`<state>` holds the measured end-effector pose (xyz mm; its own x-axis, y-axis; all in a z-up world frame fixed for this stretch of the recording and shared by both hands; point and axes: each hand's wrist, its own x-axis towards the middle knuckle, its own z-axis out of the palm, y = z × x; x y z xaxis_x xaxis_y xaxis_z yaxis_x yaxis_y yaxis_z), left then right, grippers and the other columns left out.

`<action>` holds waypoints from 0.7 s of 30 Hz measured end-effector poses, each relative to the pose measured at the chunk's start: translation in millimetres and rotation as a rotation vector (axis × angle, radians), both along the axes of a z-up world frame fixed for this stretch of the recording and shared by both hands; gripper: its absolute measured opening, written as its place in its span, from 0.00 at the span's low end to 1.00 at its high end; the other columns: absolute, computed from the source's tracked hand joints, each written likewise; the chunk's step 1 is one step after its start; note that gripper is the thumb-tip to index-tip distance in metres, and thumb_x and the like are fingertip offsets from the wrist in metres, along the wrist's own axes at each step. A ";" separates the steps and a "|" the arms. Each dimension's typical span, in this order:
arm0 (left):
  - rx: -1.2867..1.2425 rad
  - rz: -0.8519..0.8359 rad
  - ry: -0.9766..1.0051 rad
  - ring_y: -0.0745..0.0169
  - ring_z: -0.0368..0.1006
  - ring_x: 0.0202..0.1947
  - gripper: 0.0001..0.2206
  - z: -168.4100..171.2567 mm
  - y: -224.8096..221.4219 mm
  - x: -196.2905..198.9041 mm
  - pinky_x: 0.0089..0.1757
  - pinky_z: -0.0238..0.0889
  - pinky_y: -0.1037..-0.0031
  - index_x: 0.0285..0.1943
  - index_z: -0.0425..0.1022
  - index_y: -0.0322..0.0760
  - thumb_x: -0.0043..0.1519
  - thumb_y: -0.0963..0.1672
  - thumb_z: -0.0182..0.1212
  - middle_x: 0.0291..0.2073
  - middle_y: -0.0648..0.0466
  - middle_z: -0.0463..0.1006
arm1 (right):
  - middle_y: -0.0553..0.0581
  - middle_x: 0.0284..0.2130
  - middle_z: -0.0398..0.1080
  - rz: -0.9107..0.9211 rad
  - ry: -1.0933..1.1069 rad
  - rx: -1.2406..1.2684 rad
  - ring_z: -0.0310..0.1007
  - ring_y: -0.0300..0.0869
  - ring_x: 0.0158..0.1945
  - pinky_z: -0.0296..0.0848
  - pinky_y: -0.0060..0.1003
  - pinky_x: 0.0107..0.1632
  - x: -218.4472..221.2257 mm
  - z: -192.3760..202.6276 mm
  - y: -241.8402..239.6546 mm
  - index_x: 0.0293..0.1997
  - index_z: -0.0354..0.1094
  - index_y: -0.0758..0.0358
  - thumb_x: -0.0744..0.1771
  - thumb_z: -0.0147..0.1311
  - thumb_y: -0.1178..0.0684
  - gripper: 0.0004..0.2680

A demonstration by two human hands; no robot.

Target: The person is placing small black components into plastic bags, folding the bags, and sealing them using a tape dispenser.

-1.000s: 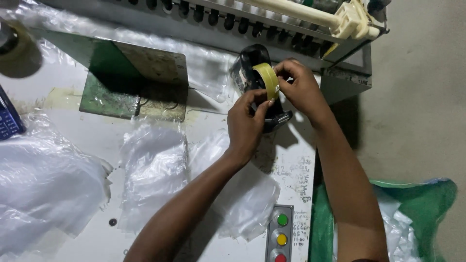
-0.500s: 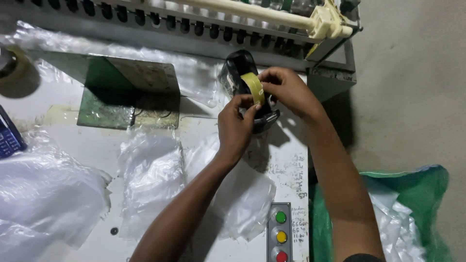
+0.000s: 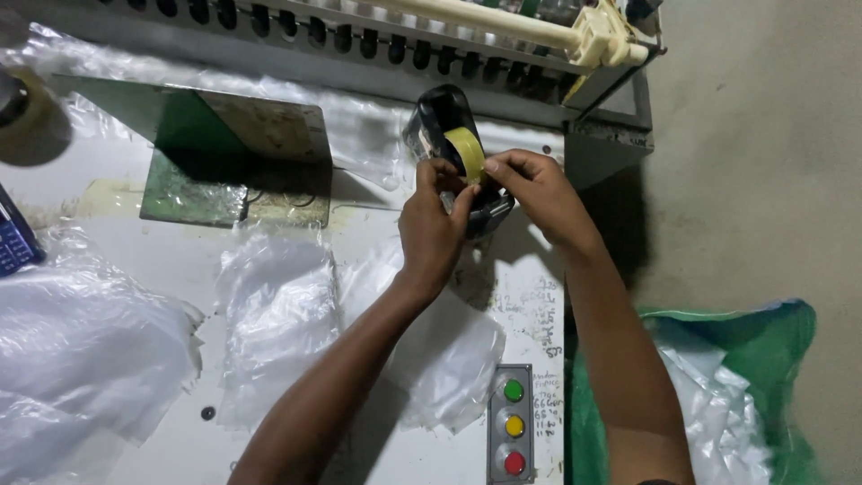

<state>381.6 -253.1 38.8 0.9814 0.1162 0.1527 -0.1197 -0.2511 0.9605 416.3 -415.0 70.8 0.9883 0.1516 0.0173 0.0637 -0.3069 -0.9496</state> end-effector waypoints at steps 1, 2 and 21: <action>0.075 -0.002 -0.074 0.30 0.79 0.41 0.13 0.1 -0.8 0.5 0.37 0.68 0.45 0.52 0.66 0.44 0.64 0.46 0.64 0.40 0.46 0.84 | 0.53 0.32 0.75 0.005 -0.008 0.011 0.70 0.34 0.39 0.71 0.32 0.42 0.1 0.7 -1.1 0.45 0.77 0.64 0.72 0.56 0.52 0.07; 0.075 -0.012 -0.075 0.30 0.79 0.41 0.13 -0.4 -2.1 -2.3 0.37 0.68 0.45 0.52 0.66 0.44 0.64 0.46 0.64 0.40 0.46 0.84 | 0.53 0.32 0.75 -0.005 -0.008 0.011 0.70 0.34 0.39 0.71 0.32 0.42 -3.3 -1.7 -0.8 0.45 0.77 0.64 0.72 0.56 0.52 0.07; 0.159 -0.022 -0.268 0.39 0.75 0.44 0.08 -0.8 -14.6 -22.5 0.39 0.72 0.55 0.42 0.74 0.44 0.61 0.37 0.61 0.40 0.58 0.71 | 0.59 0.29 0.74 -0.347 -0.135 0.013 0.76 0.39 0.33 0.78 0.31 0.33 -59.2 -12.9 -17.1 0.41 0.74 0.66 0.73 0.54 0.49 0.10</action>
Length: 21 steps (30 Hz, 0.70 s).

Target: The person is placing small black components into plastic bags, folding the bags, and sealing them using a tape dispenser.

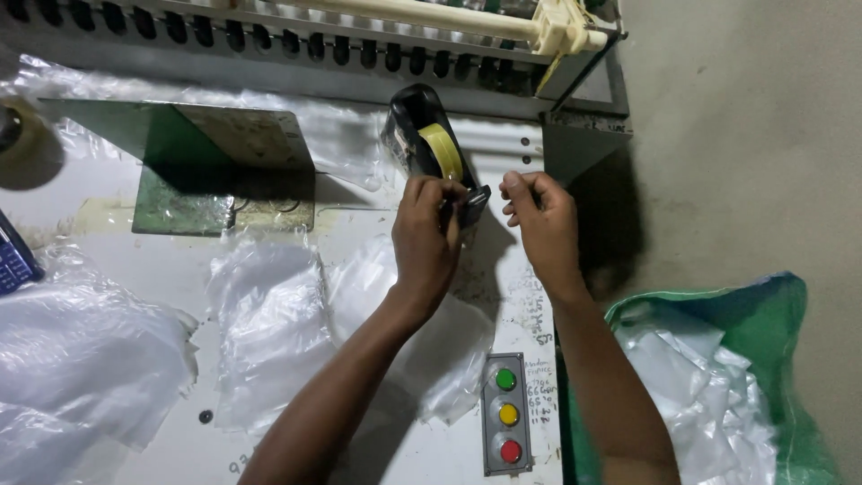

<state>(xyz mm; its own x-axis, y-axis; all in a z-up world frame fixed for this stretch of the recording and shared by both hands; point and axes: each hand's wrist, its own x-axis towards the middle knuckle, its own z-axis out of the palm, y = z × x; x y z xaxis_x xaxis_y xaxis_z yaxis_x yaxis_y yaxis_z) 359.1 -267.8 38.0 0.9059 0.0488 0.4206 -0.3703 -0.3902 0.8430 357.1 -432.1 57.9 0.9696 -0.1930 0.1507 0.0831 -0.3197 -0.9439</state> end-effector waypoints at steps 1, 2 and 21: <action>-0.009 -0.008 0.001 0.41 0.76 0.43 0.08 1.8 -1.1 -2.8 0.38 0.73 0.56 0.42 0.74 0.45 0.61 0.37 0.61 0.40 0.59 0.71 | 0.60 0.28 0.73 -0.054 0.012 0.029 0.76 0.40 0.31 0.77 0.30 0.30 -4.4 -5.4 -2.3 0.39 0.74 0.67 0.72 0.55 0.48 0.11; -0.011 -0.008 0.000 0.41 0.76 0.43 0.08 0.2 -7.0 -7.5 0.38 0.73 0.56 0.42 0.74 0.45 0.61 0.37 0.61 0.40 0.59 0.71 | 0.60 0.28 0.73 -0.053 0.011 0.027 0.76 0.40 0.31 0.77 0.30 0.30 -7.3 -2.1 -1.5 0.39 0.74 0.67 0.72 0.55 0.48 0.11; 0.231 -0.206 -0.208 0.48 0.77 0.34 0.10 19.8 1.5 -133.7 0.32 0.69 0.67 0.55 0.76 0.41 0.65 0.40 0.60 0.39 0.49 0.77 | 0.60 0.25 0.74 0.285 0.336 0.258 0.80 0.44 0.27 0.82 0.37 0.31 -5.9 -24.0 -13.2 0.50 0.72 0.75 0.69 0.57 0.56 0.10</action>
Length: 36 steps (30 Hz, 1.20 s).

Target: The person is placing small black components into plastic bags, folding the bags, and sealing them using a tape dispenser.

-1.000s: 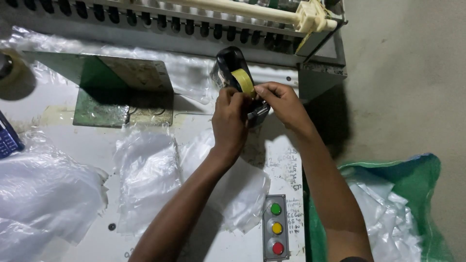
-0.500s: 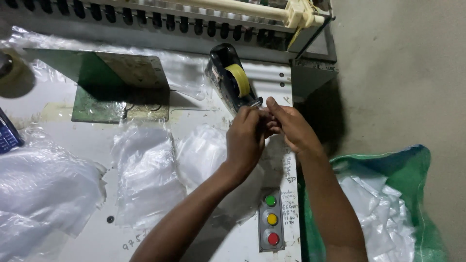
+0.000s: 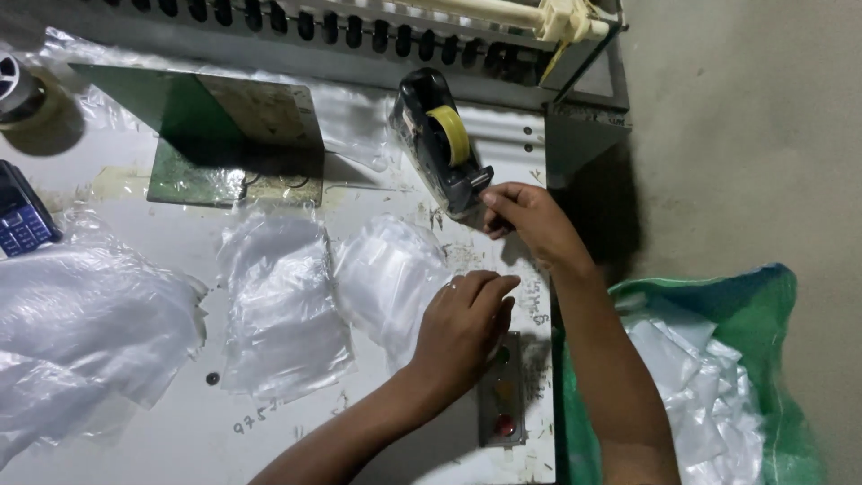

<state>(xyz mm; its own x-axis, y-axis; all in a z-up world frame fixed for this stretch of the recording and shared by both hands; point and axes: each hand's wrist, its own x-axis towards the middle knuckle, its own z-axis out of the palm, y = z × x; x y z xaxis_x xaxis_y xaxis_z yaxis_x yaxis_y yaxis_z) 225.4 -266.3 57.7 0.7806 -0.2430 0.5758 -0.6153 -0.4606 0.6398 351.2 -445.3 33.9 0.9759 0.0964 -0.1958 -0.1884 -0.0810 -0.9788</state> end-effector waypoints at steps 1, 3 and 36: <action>-0.005 -0.043 0.036 0.50 0.77 0.35 0.11 0.0 4.8 -8.9 0.32 0.69 0.69 0.55 0.76 0.42 0.65 0.41 0.62 0.39 0.52 0.76 | 0.62 0.26 0.75 0.025 -0.056 -0.057 0.80 0.44 0.28 0.81 0.37 0.30 5.3 -11.3 -5.2 0.50 0.72 0.75 0.70 0.57 0.57 0.09; -0.010 -0.100 0.076 0.50 0.75 0.36 0.09 10.4 21.3 -22.5 0.33 0.68 0.66 0.54 0.75 0.39 0.65 0.40 0.62 0.41 0.50 0.76 | 0.57 0.28 0.76 -0.003 -0.062 -0.413 0.78 0.40 0.30 0.76 0.36 0.34 -7.2 27.6 13.5 0.47 0.75 0.68 0.70 0.54 0.55 0.07; -0.154 -0.284 0.422 0.61 0.78 0.36 0.09 -8.2 83.3 -116.0 0.33 0.69 0.78 0.50 0.77 0.35 0.62 0.42 0.65 0.40 0.50 0.81 | 0.61 0.30 0.77 -0.395 0.018 0.090 0.77 0.43 0.29 0.72 0.30 0.33 -262.7 10.4 15.7 0.48 0.59 0.62 0.70 0.53 0.55 0.07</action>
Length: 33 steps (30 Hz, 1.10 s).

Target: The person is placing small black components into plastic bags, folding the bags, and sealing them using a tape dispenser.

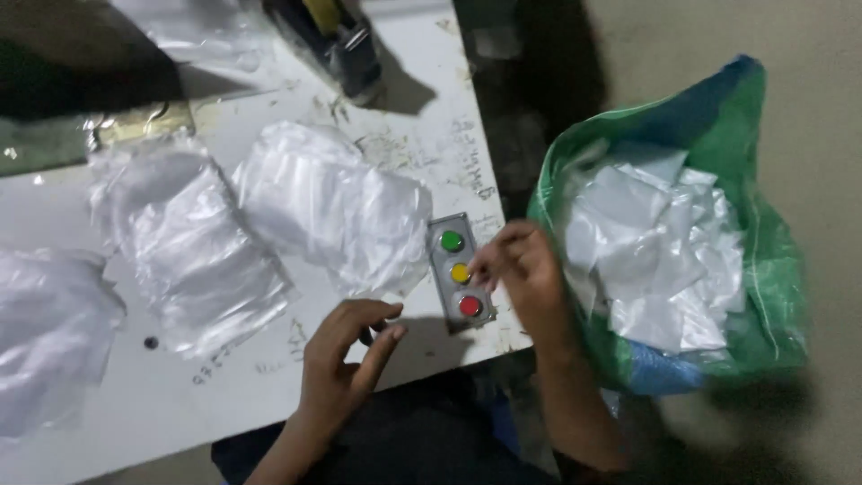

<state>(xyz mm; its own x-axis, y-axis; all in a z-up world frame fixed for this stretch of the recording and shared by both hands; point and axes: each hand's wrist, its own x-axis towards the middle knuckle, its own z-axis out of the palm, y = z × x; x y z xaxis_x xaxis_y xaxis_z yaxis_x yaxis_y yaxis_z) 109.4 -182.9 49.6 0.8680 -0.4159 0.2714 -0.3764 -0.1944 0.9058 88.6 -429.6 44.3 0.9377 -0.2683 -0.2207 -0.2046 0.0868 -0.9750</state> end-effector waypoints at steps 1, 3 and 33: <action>0.023 0.043 -0.062 0.59 0.78 0.39 0.07 -4.9 5.3 3.6 0.33 0.70 0.77 0.48 0.77 0.33 0.63 0.40 0.64 0.39 0.48 0.82 | 0.60 0.31 0.76 -0.150 -0.043 -0.083 0.73 0.42 0.28 0.69 0.29 0.30 17.6 -0.2 -12.5 0.47 0.58 0.59 0.70 0.53 0.55 0.06; 0.020 0.105 -0.001 0.61 0.78 0.37 0.05 -6.4 16.6 -3.9 0.33 0.69 0.78 0.46 0.78 0.34 0.63 0.41 0.63 0.39 0.49 0.82 | 0.58 0.32 0.76 -0.122 0.064 -0.225 0.73 0.39 0.29 0.70 0.29 0.33 49.0 5.0 -28.2 0.49 0.59 0.59 0.70 0.52 0.54 0.06; -0.031 0.648 0.376 0.62 0.77 0.40 0.07 2.7 111.1 29.3 0.44 0.70 0.77 0.54 0.76 0.29 0.69 0.39 0.61 0.42 0.47 0.80 | 0.65 0.61 0.67 0.097 -0.166 -1.224 0.62 0.57 0.70 0.65 0.52 0.69 -36.1 -59.8 11.3 0.63 0.66 0.67 0.71 0.47 0.62 0.12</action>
<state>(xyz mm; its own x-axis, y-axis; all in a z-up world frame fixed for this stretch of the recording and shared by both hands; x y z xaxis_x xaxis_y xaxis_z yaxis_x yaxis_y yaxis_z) 138.7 -71.8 52.3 0.9730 0.2131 -0.0887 0.1408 -0.2437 0.9596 52.5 -418.3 -15.5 0.9579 -0.1418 0.2498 -0.0254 -0.9080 -0.4181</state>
